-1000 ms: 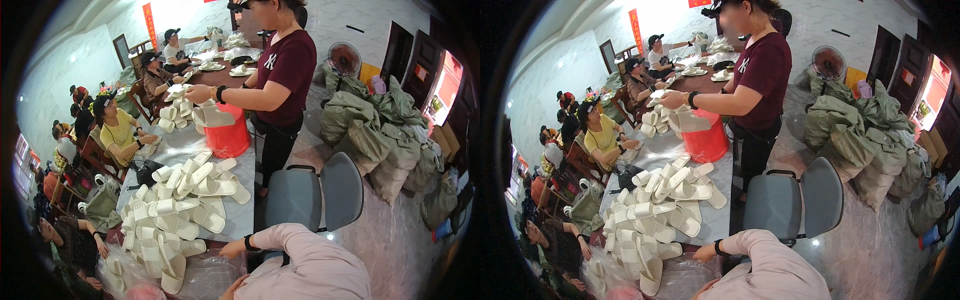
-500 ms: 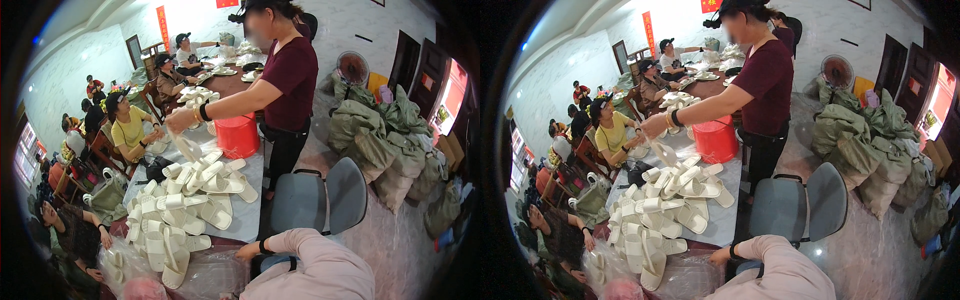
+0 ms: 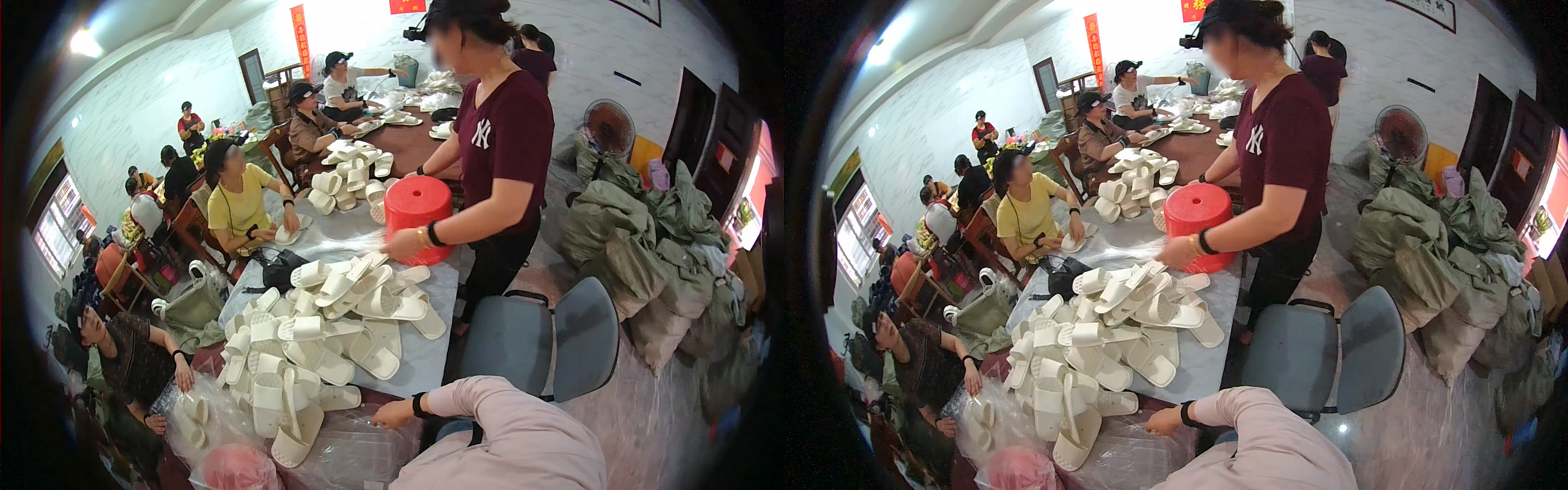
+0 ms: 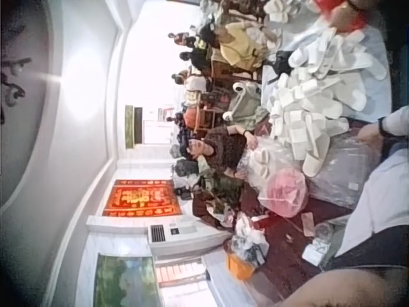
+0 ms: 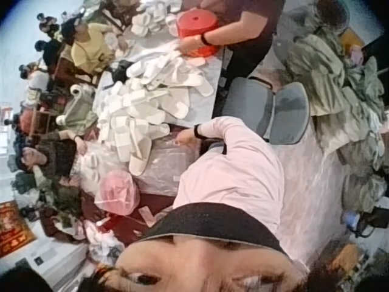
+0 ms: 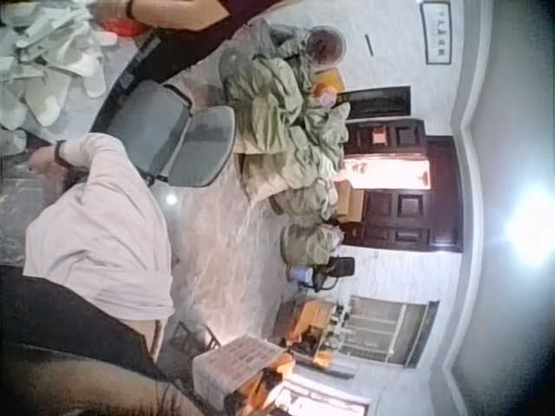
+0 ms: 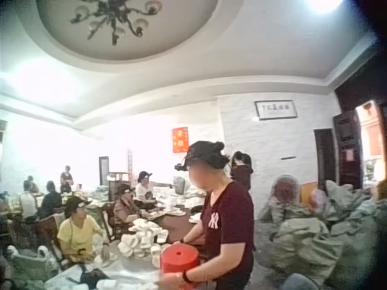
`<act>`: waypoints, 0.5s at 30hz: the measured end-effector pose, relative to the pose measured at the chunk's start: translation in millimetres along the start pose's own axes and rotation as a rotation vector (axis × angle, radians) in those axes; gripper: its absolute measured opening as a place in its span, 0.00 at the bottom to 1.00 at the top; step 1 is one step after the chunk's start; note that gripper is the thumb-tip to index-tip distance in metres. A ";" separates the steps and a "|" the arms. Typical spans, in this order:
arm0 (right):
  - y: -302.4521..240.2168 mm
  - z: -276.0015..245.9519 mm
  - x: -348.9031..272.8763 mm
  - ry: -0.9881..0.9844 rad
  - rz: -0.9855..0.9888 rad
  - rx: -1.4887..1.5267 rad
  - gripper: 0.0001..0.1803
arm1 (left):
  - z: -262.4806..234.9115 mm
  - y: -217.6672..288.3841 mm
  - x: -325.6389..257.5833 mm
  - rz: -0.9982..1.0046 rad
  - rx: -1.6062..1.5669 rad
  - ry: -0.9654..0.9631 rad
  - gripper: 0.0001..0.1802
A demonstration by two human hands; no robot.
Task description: Sorting white slippers and placing them into plastic bags for packaging.
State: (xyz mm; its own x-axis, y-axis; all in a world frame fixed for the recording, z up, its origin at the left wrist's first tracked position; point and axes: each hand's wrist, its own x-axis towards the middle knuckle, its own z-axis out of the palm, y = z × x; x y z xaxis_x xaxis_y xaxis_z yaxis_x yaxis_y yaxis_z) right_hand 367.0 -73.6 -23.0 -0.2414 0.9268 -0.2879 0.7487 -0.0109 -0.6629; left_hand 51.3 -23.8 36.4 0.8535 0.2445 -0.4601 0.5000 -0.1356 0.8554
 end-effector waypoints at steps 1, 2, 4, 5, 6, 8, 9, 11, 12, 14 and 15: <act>0.2 -2.4 1.5 -0.001 -0.002 -0.001 0.19 | -0.2 0.1 2.2 -0.005 0.007 0.005 0.22; 0.6 -4.7 2.3 -0.011 -0.008 0.016 0.19 | -0.8 0.5 4.8 -0.009 0.016 0.008 0.22; 5.5 -6.9 4.5 -0.003 -0.002 0.038 0.19 | -5.4 3.3 13.6 -0.011 0.046 -0.002 0.22; 7.9 -6.4 6.4 0.003 -0.015 0.027 0.19 | -8.1 5.2 18.8 -0.012 0.064 -0.012 0.22; 4.8 -7.8 6.8 0.007 -0.030 0.020 0.19 | -10.5 5.5 20.8 -0.018 0.081 -0.021 0.22; 2.4 -12.5 4.6 0.008 -0.018 0.025 0.19 | -15.7 6.3 25.1 -0.030 0.117 -0.046 0.23; 1.1 -15.7 0.7 0.001 -0.009 0.022 0.19 | -17.6 7.8 28.3 -0.033 0.136 -0.065 0.23; 12.8 -12.8 0.4 0.013 0.016 0.037 0.18 | -21.2 10.5 34.1 -0.041 0.173 -0.097 0.23; 17.6 -12.8 -2.1 0.030 -0.001 0.049 0.18 | -22.7 11.4 36.7 -0.047 0.190 -0.110 0.23; 23.2 -13.9 -4.5 0.052 -0.014 0.068 0.17 | -26.4 12.4 41.4 -0.058 0.219 -0.129 0.23; 25.6 -16.6 -6.8 0.031 0.056 0.127 0.17 | -27.9 14.9 44.5 -0.057 0.239 -0.135 0.23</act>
State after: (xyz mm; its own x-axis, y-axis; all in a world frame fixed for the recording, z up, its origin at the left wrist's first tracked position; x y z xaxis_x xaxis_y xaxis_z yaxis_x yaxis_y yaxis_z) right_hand 398.0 -74.0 -26.6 -0.1802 0.9346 -0.3066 0.6756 -0.1090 -0.7291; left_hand 92.7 11.9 35.3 0.8270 0.1304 -0.5468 0.5543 -0.3518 0.7543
